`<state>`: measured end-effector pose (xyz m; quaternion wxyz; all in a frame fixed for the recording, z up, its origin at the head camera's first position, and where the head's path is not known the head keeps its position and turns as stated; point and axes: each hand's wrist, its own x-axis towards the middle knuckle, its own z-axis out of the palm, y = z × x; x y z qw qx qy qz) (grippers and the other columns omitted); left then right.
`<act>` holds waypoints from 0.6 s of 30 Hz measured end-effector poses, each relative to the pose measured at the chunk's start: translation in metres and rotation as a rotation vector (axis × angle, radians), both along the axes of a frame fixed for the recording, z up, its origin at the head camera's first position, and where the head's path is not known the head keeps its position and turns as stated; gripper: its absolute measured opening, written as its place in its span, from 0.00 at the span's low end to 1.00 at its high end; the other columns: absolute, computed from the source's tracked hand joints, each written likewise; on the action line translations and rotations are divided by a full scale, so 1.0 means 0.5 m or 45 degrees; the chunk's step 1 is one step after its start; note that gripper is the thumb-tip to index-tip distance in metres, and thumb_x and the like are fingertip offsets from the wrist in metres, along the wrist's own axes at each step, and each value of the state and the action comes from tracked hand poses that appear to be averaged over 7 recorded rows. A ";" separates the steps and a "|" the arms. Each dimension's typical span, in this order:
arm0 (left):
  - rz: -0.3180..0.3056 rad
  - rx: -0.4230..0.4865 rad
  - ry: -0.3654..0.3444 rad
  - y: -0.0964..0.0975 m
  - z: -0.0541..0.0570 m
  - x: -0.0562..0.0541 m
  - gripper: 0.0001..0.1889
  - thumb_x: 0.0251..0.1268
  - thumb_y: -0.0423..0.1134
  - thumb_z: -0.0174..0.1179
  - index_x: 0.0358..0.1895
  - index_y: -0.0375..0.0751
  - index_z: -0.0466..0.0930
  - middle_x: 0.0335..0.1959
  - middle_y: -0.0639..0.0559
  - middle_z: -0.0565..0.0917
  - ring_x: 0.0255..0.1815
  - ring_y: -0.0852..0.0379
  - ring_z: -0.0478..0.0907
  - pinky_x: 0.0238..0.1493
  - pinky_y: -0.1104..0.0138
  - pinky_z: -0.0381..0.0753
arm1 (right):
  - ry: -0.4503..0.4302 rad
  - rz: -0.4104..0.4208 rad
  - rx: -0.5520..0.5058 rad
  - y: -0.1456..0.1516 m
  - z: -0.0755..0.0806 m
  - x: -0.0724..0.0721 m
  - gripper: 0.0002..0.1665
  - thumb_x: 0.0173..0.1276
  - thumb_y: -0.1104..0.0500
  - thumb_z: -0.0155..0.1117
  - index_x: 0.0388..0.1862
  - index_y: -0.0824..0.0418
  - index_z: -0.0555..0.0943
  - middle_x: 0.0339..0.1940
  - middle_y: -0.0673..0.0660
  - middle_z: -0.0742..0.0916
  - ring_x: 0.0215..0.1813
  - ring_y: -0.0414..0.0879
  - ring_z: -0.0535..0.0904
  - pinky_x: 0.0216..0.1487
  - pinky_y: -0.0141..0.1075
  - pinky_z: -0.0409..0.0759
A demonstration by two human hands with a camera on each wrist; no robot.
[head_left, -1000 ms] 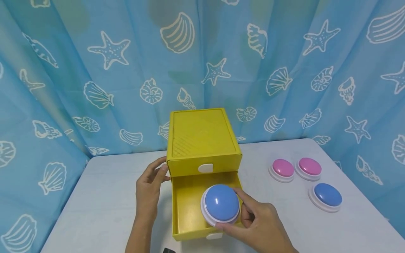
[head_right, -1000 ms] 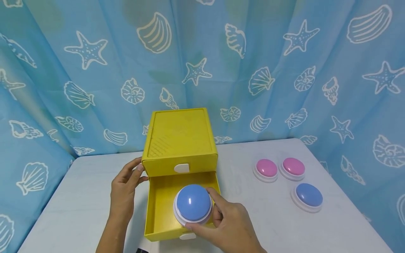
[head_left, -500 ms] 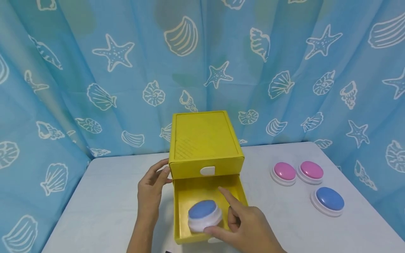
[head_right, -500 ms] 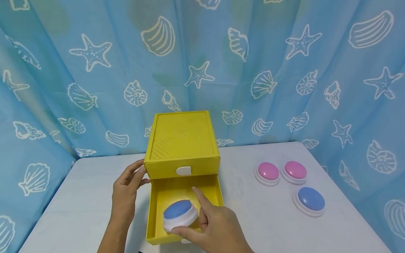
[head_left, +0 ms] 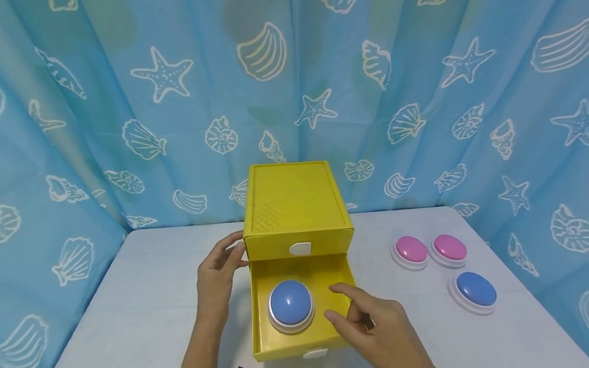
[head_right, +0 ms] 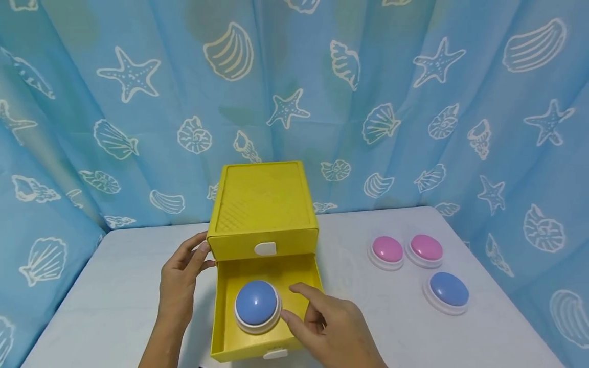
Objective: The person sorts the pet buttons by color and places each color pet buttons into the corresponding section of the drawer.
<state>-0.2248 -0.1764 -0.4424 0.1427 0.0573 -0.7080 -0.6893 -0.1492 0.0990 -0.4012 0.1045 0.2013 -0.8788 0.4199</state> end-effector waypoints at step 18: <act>0.045 -0.064 -0.050 0.005 -0.003 0.003 0.19 0.68 0.58 0.62 0.59 0.59 0.83 0.55 0.57 0.84 0.48 0.54 0.83 0.48 0.68 0.83 | 0.095 -0.623 0.137 0.218 -0.143 -0.061 0.12 0.64 0.56 0.74 0.46 0.54 0.86 0.16 0.41 0.76 0.22 0.38 0.71 0.24 0.26 0.73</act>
